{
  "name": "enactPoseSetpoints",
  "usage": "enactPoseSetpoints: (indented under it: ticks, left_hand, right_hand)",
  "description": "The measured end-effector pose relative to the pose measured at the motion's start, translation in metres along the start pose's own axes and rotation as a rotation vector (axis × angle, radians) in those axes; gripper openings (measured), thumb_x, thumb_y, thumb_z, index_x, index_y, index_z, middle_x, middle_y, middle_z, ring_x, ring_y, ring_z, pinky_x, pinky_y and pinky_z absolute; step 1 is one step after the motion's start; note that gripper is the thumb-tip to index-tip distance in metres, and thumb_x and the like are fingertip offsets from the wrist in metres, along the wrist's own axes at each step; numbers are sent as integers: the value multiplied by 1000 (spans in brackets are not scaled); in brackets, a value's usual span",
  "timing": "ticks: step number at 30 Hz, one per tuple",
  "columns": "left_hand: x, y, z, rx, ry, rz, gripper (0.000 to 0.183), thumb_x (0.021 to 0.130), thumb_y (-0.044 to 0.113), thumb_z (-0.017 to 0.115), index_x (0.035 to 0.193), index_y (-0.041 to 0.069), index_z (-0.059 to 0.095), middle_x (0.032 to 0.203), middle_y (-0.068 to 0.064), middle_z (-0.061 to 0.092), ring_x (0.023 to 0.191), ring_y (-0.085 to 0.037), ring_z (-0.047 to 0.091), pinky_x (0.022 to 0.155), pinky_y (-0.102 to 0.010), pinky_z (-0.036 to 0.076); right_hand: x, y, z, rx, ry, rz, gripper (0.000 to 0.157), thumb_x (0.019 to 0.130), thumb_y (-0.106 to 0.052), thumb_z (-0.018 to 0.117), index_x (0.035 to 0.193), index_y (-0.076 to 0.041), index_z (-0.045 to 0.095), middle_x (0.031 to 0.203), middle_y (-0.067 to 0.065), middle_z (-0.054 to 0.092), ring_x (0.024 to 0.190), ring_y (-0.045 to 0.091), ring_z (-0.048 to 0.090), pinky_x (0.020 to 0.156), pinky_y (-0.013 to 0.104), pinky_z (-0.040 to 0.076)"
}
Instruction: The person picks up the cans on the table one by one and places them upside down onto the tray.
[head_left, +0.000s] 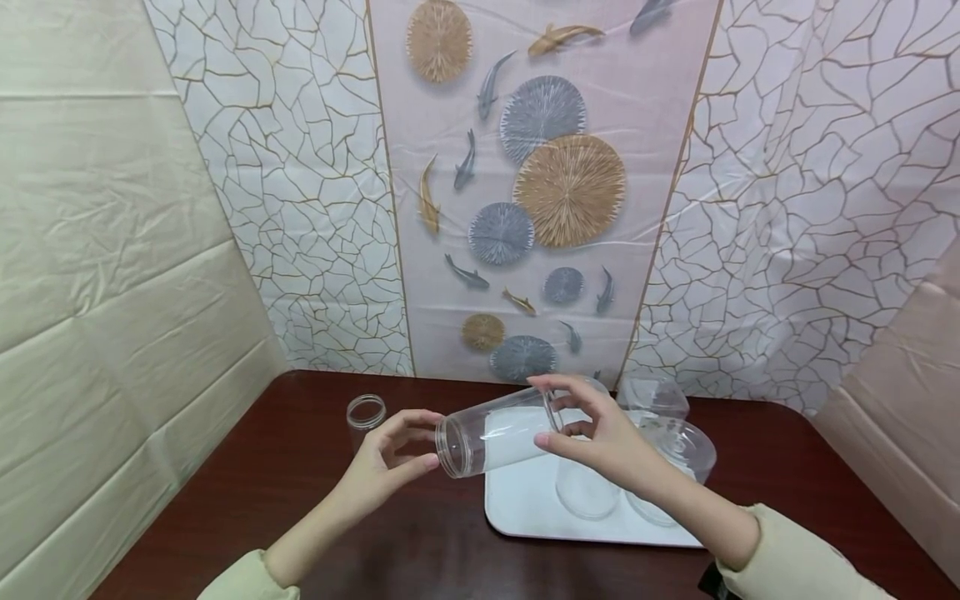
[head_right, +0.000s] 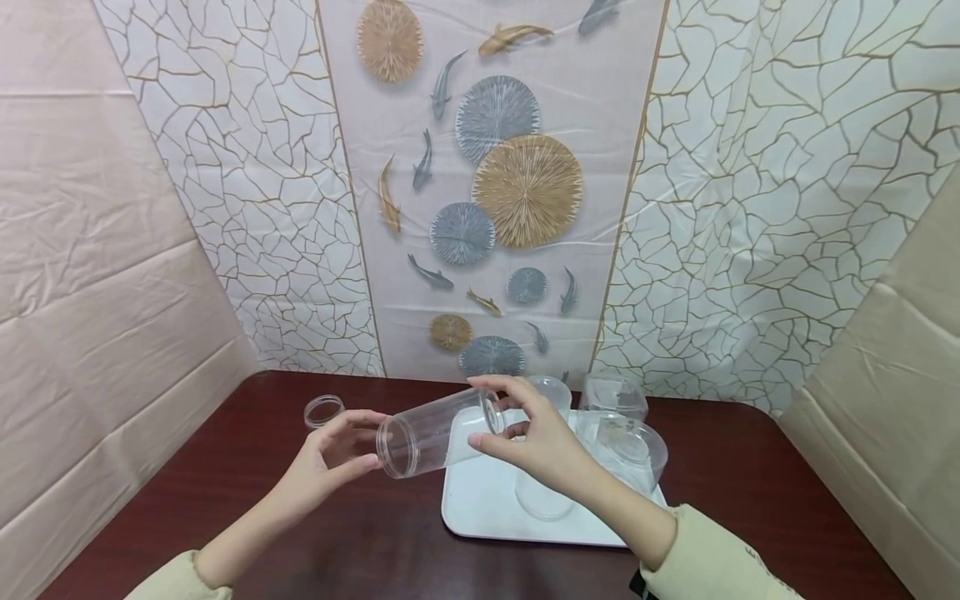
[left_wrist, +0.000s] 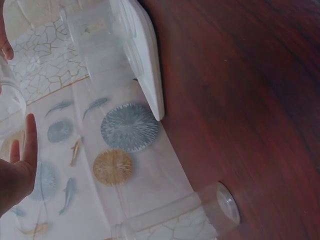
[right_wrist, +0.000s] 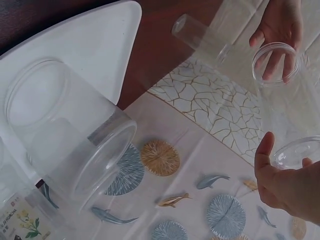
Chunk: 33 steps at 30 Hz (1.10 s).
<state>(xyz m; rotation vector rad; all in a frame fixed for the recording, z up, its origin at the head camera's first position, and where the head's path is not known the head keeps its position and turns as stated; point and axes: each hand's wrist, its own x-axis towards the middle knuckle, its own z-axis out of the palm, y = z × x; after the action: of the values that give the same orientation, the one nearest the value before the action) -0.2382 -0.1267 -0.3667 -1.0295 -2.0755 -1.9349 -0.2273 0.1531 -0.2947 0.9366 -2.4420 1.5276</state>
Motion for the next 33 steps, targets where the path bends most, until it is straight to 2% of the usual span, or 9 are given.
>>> enactPoseSetpoints:
  ticks: [6,11,16,20,25,29,33]
  left_hand:
    - [-7,1,-6,57,12,-54,31,82,4,59,111,3,52,108,-10,57,97,-13,59,76,-30,52]
    - [-11,1,-13,65,26,-33,23,83,2,55,107,-1,54,103,-4,60,92,-10,59,73,-32,52]
    - [-14,1,-21,74,17,-15,20,84,0,54,104,-3,55,99,5,63,90,-9,60,72,-32,52]
    - [-17,1,-25,85,16,-39,19,84,1,54,103,-3,55,99,1,64,91,-9,61,72,-32,52]
    - [-17,3,-29,112,31,-63,17,85,4,54,101,-1,57,98,-14,64,91,-10,62,73,-33,52]
    - [-19,4,-30,127,25,-81,17,85,6,55,100,-1,57,97,-8,65,90,-10,63,73,-32,52]
    - [-22,3,-30,129,27,-97,16,85,6,55,100,0,57,96,-4,65,88,-10,63,73,-30,52]
  right_hand:
    - [1,1,2,-27,-5,-13,50,77,-16,67,122,-22,47,122,2,47,98,17,46,74,26,50]
    - [3,3,3,-42,-11,-26,50,76,-16,68,122,-22,47,122,5,47,96,16,45,72,26,50]
    - [5,7,5,-105,-18,-57,50,76,-19,68,122,-23,47,121,2,46,96,14,43,70,24,50]
    - [7,12,6,-172,-23,-73,51,76,-23,68,122,-25,47,119,0,46,96,14,42,69,25,49]
    - [15,17,8,-310,-15,-104,53,75,-24,69,123,-26,47,119,-2,47,96,12,43,68,27,47]
    - [22,21,10,-405,-12,-110,54,74,-24,70,123,-25,48,116,-2,48,94,10,45,65,26,46]
    - [28,24,11,-429,-14,-103,53,73,-21,71,121,-21,50,113,1,49,92,12,47,61,25,44]
